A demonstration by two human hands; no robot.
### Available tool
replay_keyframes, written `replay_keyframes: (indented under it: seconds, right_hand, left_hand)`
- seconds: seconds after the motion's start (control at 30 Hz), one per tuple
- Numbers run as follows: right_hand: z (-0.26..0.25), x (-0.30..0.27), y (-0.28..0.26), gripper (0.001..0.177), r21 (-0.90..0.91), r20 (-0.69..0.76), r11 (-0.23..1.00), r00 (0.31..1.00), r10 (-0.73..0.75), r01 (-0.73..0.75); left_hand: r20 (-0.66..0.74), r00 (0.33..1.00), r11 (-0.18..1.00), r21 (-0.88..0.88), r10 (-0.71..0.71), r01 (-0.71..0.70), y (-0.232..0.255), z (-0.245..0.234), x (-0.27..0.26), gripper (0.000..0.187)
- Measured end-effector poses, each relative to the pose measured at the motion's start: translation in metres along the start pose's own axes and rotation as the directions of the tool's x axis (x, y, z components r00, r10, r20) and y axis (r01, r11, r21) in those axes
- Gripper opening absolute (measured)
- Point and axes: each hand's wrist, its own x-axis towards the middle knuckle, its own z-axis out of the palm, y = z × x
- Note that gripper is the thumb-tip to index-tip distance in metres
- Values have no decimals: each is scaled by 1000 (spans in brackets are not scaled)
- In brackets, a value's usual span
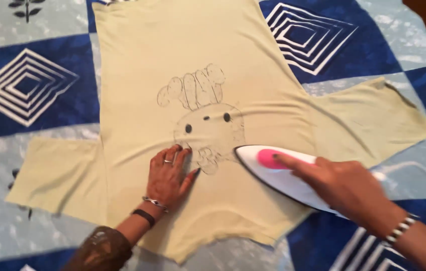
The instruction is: The person irons a light-colored t-shirt laid on a patterned bedsheet. They smooth the fabric, flip the shirt to iron both sides, and use a pink and white electric iron to remove wrinkles from the body and sleeves.
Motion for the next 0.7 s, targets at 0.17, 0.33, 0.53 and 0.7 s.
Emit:
replay_keyframes:
  seconds: [0.17,0.33,0.53,0.7]
  right_hand:
    - [1,28,24,63,-89,-55,974,977,204,-208]
    - [-1,50,36,67,-204,153,965,968,199,-166]
    - [8,65,31,63,-284,128,945,970,208,-165]
    - [6,88,14,65,-121,-18,990,997,73,-75]
  left_hand:
    - [252,932,964,18,-262,266,3,0,37,61]
    - [196,975,995,-4,-101,104,-7,-2,80,94]
    - [663,722,978,82,-198,192,-34,14,128,156]
    - [664,738,987,4,-121,158,-51,9,122,162]
